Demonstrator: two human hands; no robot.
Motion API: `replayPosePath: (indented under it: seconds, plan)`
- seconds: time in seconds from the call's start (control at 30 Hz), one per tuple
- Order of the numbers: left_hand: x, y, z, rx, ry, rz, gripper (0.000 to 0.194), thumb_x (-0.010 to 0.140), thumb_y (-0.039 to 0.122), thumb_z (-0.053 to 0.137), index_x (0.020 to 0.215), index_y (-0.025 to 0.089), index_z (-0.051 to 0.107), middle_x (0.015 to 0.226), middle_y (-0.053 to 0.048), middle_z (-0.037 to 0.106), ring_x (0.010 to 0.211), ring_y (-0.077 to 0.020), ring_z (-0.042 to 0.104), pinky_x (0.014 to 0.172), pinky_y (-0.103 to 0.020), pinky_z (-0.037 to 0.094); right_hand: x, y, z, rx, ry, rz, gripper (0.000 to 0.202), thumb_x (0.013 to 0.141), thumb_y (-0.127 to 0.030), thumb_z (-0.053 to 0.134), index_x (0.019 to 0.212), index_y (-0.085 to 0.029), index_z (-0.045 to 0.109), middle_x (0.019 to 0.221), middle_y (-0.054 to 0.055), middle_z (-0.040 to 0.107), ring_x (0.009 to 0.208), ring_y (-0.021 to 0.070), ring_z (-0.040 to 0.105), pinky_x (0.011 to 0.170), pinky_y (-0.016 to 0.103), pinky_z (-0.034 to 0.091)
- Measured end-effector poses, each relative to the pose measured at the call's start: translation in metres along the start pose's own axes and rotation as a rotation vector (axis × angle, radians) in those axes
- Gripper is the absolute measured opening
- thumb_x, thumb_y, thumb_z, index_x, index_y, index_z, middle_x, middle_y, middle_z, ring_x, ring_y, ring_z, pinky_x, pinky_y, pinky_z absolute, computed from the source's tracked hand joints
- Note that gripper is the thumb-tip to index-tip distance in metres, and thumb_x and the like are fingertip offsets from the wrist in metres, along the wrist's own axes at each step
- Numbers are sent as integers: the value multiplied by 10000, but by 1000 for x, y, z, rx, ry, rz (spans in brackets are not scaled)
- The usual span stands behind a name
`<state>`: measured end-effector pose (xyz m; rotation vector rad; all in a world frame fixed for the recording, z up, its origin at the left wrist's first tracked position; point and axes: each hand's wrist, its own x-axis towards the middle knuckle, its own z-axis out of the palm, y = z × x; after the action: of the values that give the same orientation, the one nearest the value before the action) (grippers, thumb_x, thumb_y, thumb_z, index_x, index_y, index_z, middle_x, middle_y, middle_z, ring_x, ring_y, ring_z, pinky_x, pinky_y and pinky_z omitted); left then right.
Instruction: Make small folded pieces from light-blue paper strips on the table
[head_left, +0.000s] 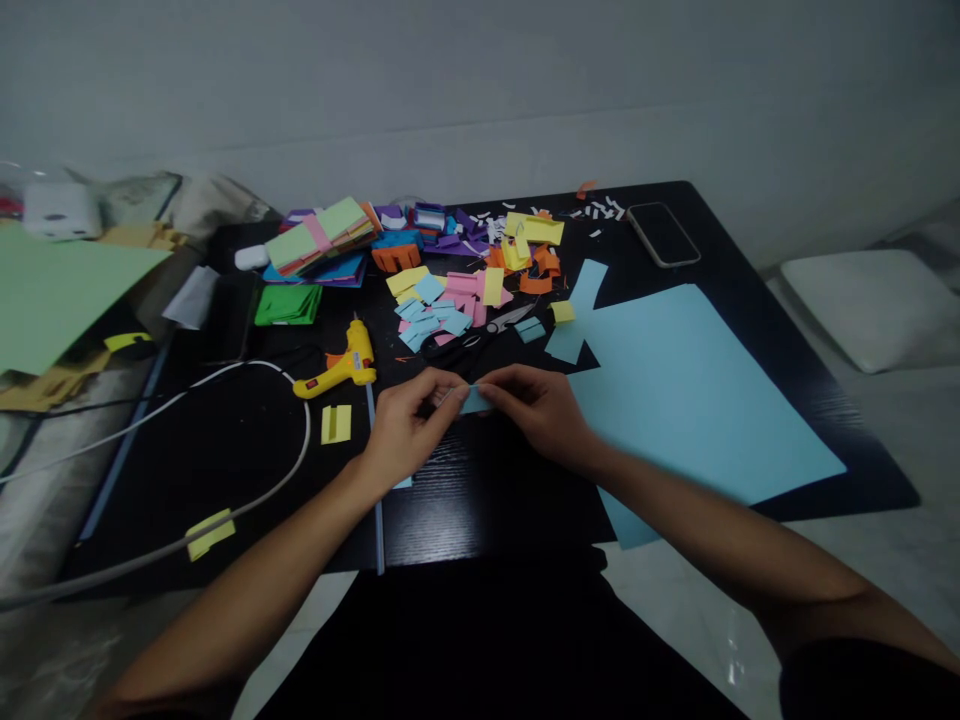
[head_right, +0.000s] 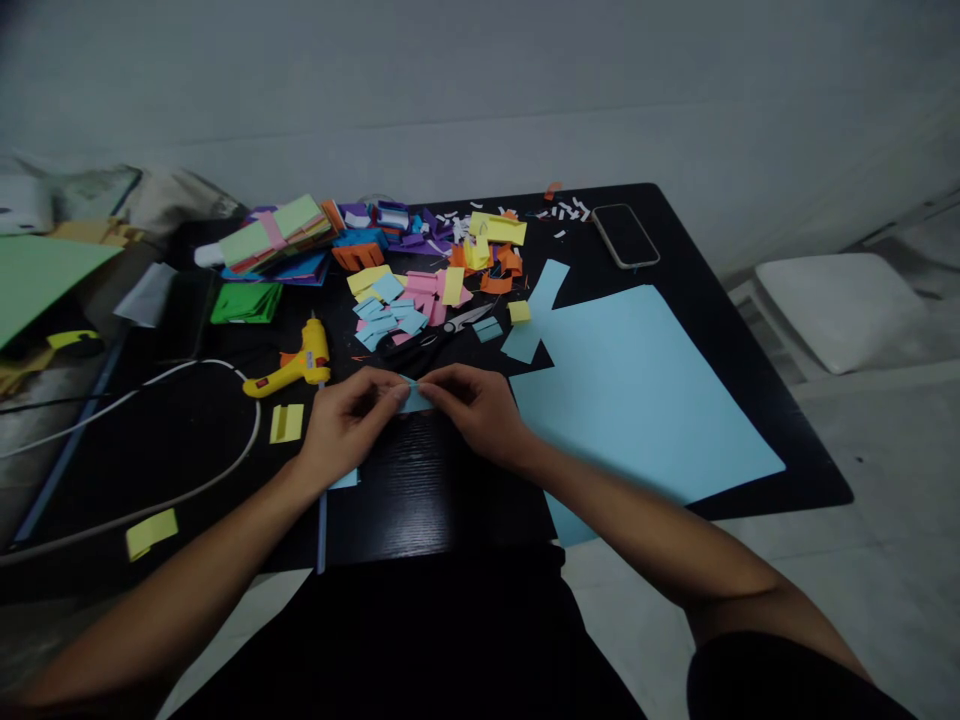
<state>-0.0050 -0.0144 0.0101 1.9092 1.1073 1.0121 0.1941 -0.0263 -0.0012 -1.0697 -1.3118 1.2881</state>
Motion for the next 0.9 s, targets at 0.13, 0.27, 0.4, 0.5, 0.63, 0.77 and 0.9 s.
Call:
replayPosePath:
  seconds: [0.13, 0.27, 0.4, 0.5, 0.63, 0.77, 0.9]
  plan:
    - [0, -2, -3, -34, 11, -27, 144, 993, 311, 638, 951, 194, 710, 708, 10, 696, 611, -117, 624, 583, -235, 489, 0, 1, -3, 73, -68, 22, 211, 897, -404, 764, 1024, -239, 799, 953, 29, 810, 793, 179, 780, 806, 357, 660]
    - [1, -3, -3, -64, 7, -42, 151, 995, 319, 638, 949, 192, 705, 708, 7, 699, 623, -120, 636, 593, -239, 494, 0, -2, -5, 62, -90, 16, 229, 903, -392, 754, 1063, -235, 799, 957, 34, 813, 865, 191, 784, 859, 361, 646]
    - [0, -3, -1, -66, -1, -43, 145, 993, 315, 645, 954, 192, 712, 714, 7, 704, 618, -115, 639, 587, -237, 493, 0, 0, -2, 38, -33, 21, 222, 861, -396, 806, 993, -218, 803, 947, 41, 815, 855, 190, 784, 832, 337, 645]
    - [0, -3, 0, -117, -7, -62, 141, 989, 312, 653, 968, 191, 723, 734, 2, 725, 641, -122, 674, 612, -240, 528, 1, 2, -1, 57, -17, 48, 218, 852, -411, 813, 967, -226, 802, 892, 23, 809, 761, 180, 778, 772, 334, 656]
    - [3, -5, 0, -216, 29, -130, 165, 952, 335, 707, 1010, 186, 746, 792, -13, 763, 673, -143, 715, 656, -261, 589, 1, 0, -3, 33, 2, 33, 229, 877, -415, 782, 989, -216, 795, 907, 30, 810, 782, 184, 776, 779, 334, 654]
    - [3, -7, 2, -229, 25, -142, 163, 934, 344, 734, 960, 185, 762, 784, -20, 780, 671, -151, 735, 661, -268, 612, 0, -1, -2, -33, 19, -5, 241, 845, -416, 817, 979, -216, 795, 914, 38, 811, 829, 189, 773, 778, 324, 648]
    - [2, -6, 3, -245, 23, -146, 138, 932, 318, 738, 942, 182, 762, 778, -21, 786, 677, -146, 748, 670, -259, 615, 0, 2, 1, 11, 46, 7, 236, 827, -449, 834, 905, -228, 807, 859, 22, 808, 747, 177, 763, 745, 339, 667]
